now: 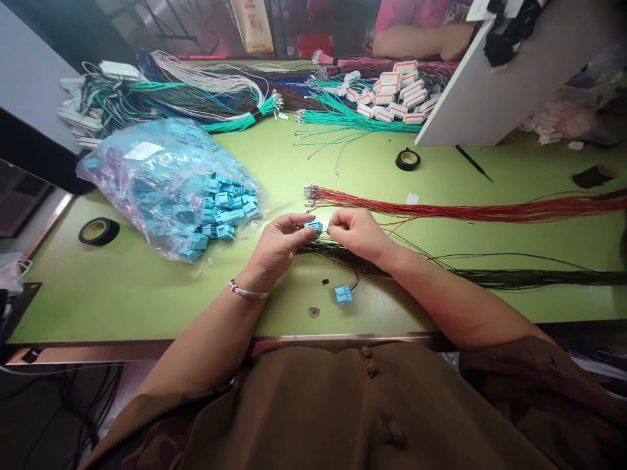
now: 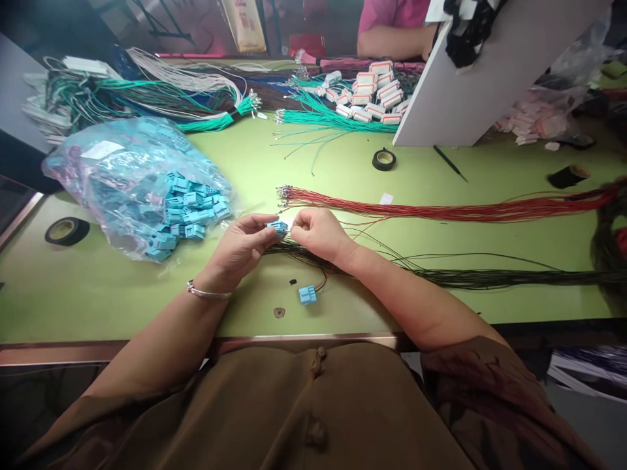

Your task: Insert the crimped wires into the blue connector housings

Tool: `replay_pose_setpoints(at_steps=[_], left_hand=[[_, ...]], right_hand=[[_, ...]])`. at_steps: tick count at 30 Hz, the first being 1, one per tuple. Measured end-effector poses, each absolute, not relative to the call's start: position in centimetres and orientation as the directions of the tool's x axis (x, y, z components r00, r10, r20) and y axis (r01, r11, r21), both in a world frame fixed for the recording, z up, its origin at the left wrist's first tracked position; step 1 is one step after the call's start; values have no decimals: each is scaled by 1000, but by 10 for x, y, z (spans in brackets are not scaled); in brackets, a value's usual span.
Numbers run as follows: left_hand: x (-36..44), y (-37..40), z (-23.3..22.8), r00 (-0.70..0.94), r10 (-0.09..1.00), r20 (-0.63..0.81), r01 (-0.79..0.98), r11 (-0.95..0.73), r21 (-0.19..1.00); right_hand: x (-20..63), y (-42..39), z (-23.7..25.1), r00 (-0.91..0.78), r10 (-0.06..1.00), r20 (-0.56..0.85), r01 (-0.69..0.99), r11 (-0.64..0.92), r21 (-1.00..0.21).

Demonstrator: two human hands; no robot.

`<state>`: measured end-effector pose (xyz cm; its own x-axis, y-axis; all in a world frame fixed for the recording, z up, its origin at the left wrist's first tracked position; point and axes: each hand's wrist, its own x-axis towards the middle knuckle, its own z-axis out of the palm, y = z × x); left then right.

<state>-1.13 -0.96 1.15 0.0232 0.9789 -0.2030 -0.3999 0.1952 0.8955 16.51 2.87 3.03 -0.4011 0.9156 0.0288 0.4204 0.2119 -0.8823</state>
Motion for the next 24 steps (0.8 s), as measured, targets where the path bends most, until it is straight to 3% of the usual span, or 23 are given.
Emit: replay_pose_setpoints(at_steps=[3,9,17,24], left_hand=[[-12,-9,12,33,979,-202,-400,198,895],[-10,-9,7,31,980,-199,-416,194,888],[-8,-10,7,7,981,-196,-459,177,870],[-10,-7,8,-12,980,-200,-502,167,849]], right_hand=[[165,25,29,-409,897,166,498,371,-784],[167,21,27,-459,854,246,495,475,-727],[166,23,28,-401,908,123,427,304,-851],[166,24,24,-292,934,205,434,321,-842]])
